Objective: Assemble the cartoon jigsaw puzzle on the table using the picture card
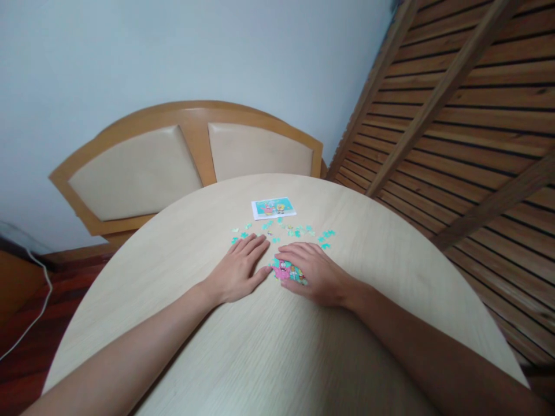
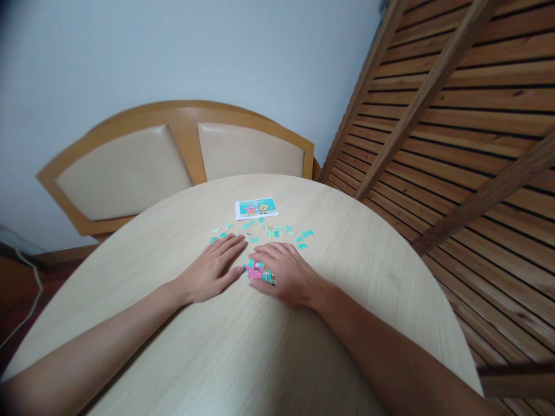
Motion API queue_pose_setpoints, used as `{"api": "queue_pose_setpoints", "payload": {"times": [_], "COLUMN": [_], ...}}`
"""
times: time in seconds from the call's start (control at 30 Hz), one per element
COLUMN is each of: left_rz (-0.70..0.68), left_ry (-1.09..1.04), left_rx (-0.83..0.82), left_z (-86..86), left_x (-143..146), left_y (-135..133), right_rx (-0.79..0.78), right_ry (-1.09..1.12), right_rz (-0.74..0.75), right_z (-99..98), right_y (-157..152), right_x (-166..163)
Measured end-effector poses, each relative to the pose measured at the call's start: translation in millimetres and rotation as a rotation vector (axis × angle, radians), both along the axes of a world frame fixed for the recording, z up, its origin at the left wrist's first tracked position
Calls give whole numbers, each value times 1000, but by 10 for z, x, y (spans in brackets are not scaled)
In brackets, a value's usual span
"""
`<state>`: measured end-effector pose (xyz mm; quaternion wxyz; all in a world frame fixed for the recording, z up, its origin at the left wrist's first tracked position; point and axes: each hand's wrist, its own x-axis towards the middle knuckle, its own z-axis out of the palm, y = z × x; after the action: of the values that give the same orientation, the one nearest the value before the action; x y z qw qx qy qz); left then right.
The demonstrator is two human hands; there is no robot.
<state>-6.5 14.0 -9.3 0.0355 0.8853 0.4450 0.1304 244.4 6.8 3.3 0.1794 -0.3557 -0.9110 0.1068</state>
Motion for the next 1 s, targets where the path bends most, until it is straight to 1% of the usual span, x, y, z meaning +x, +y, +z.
{"api": "queue_pose_setpoints", "payload": {"times": [0.2, 0.57, 0.73, 0.87, 0.93, 1.0], "left_rz": [-47, -44, -40, -49, -48, -47], "left_ry": [4, 41, 32, 8, 21, 26], "left_rx": [-42, -63, -46, -34, -40, -46], "left_z": [11, 11, 2, -17, -17, -11], "left_x": [9, 4, -1, -10, -10, -6], "left_y": [-4, 7, 7, 8, 8, 7], "right_rx": [-22, -25, 50, 76, 68, 27], "right_ry": [-59, -92, -66, -22, -4, -7], "right_rz": [-88, -137, -260, -340, -351, -338], "right_z": [-25, -20, -36, -48, -71, -104], "right_y": [63, 153, 193, 233, 258, 287], "right_x": [-40, -69, -27, 18, 31, 37]}}
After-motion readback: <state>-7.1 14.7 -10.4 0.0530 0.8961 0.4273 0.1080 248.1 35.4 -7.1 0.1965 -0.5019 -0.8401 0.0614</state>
